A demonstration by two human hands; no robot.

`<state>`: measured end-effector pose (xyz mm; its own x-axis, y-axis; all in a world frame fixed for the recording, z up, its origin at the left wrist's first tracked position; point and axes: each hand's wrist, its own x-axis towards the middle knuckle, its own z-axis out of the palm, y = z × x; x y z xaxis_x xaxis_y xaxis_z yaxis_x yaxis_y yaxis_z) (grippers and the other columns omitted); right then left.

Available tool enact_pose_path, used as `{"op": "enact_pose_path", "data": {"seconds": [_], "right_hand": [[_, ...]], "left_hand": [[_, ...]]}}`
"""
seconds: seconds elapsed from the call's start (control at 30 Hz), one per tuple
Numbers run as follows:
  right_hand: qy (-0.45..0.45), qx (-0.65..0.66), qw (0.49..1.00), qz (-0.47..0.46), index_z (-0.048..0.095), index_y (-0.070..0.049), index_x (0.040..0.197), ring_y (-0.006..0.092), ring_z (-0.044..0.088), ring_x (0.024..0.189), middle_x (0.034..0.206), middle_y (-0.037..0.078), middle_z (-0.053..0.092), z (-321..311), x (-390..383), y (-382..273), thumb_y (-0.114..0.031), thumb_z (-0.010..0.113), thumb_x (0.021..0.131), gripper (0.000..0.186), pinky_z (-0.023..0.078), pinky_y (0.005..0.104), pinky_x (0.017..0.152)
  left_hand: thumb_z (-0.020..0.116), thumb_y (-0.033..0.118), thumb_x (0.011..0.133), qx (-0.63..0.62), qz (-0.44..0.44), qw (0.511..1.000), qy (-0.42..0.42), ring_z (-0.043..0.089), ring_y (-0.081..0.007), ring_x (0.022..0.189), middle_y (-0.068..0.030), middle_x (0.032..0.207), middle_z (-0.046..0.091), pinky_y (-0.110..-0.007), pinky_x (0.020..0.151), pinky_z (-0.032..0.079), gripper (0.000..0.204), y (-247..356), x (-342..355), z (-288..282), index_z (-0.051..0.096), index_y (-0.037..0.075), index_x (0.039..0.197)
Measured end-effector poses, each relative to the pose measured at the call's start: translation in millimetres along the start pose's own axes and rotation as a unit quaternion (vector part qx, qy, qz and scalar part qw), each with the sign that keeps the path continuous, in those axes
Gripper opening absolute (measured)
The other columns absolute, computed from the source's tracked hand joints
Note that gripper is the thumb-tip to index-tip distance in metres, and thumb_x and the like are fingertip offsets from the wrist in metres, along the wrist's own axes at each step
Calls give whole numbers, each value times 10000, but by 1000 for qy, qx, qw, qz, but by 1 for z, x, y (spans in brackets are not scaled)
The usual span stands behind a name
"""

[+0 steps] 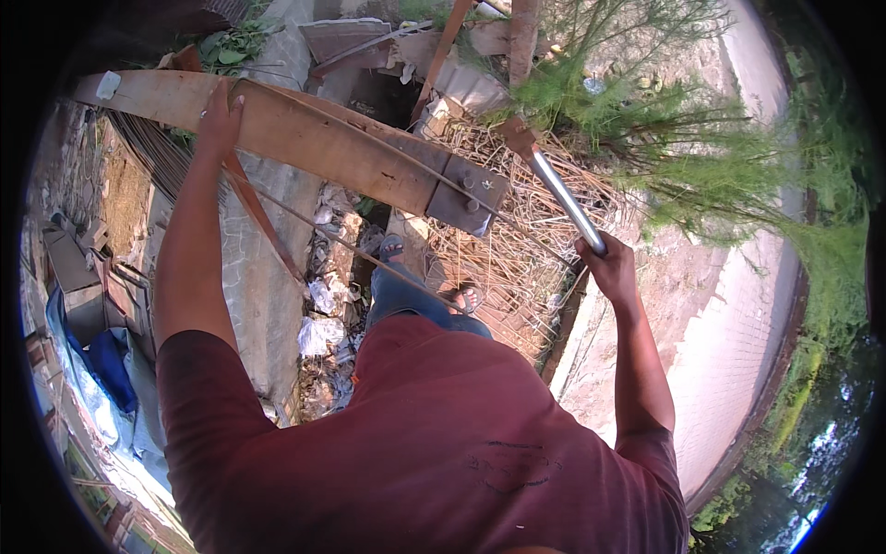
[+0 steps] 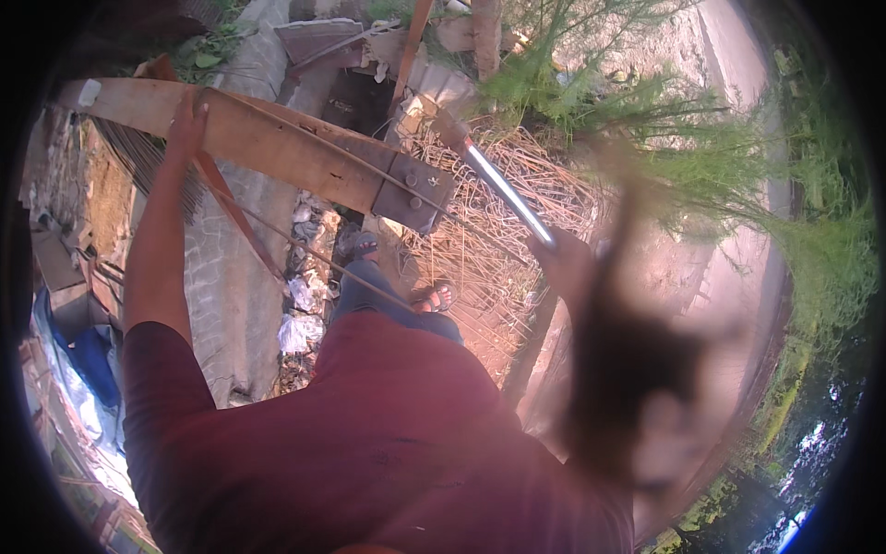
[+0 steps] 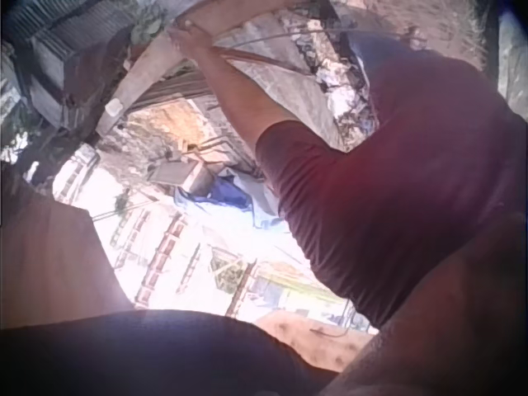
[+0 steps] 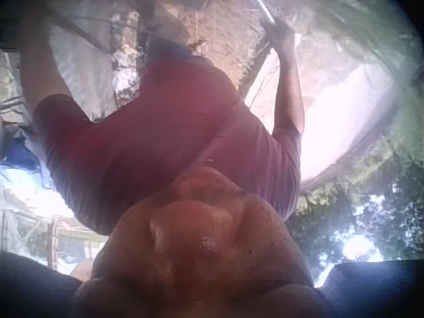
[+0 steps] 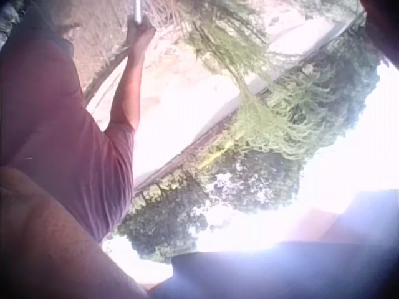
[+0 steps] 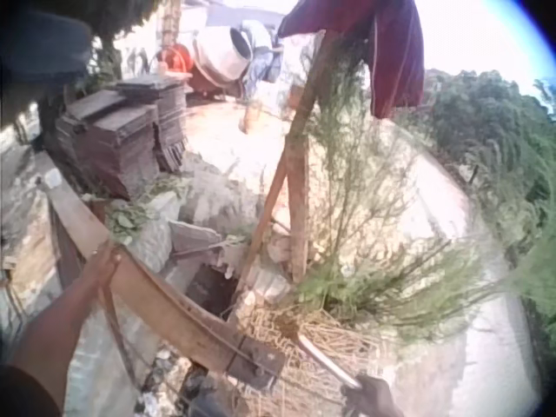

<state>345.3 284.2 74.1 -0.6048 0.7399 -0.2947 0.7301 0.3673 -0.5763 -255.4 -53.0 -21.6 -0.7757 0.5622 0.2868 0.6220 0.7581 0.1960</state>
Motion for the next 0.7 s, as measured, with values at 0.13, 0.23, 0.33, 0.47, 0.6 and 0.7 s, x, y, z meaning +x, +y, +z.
{"op": "enact_pose_path", "data": {"seconds": [0.13, 0.23, 0.33, 0.47, 0.6, 0.7], "right_hand": [[-51, 83, 995, 33, 645, -20, 1001, 151, 544, 596, 667, 72, 585, 51, 14, -17, -345, 679, 810, 379, 424, 320, 554], [-35, 100, 994, 17, 642, -20, 1042, 155, 560, 617, 669, 75, 593, 59, 12, -39, -329, 684, 814, 386, 446, 319, 582], [-12, 113, 993, 39, 617, -34, 819, 108, 450, 568, 600, 7, 510, 51, 4, -43, -294, 708, 820, 275, 387, 304, 536], [18, 134, 990, -38, 616, -33, 817, 72, 424, 587, 627, -27, 497, 33, -7, -47, -229, 731, 818, 227, 365, 261, 543], [74, 176, 976, -101, 600, -38, 794, 80, 423, 587, 625, -36, 487, -7, -24, -66, -193, 735, 805, 206, 368, 261, 541], [119, 227, 956, -143, 585, -47, 790, 63, 408, 577, 621, -50, 468, -25, -17, -71, -212, 731, 817, 222, 340, 242, 520]], "left_hand": [[501, 433, 914, 136, -196, 971, -6, 556, -407, 1019, -243, 1121, 529, -498, 875, 450, 460, 42, -10, -29, 509, 21, 1120], [503, 415, 916, 43, -229, 972, 35, 569, -409, 978, -237, 1073, 532, -498, 804, 471, 394, 47, -20, -41, 530, 54, 1071], [483, 389, 927, 2, -216, 976, 9, 591, -384, 944, -195, 961, 606, -484, 805, 466, 355, 44, -11, -61, 616, 63, 965], [489, 390, 944, -137, -138, 977, 86, 593, -300, 683, -108, 654, 556, -410, 632, 436, 398, 34, 2, -124, 603, 38, 796], [457, 492, 955, -412, -40, 904, 104, 316, -89, 517, 26, 559, 328, -292, 480, 241, 513, 93, 50, -254, 445, 82, 648], [437, 554, 943, -459, 31, 872, 167, 256, -47, 503, 63, 568, 291, -249, 469, 196, 529, 137, 85, -350, 371, 139, 621]]}}
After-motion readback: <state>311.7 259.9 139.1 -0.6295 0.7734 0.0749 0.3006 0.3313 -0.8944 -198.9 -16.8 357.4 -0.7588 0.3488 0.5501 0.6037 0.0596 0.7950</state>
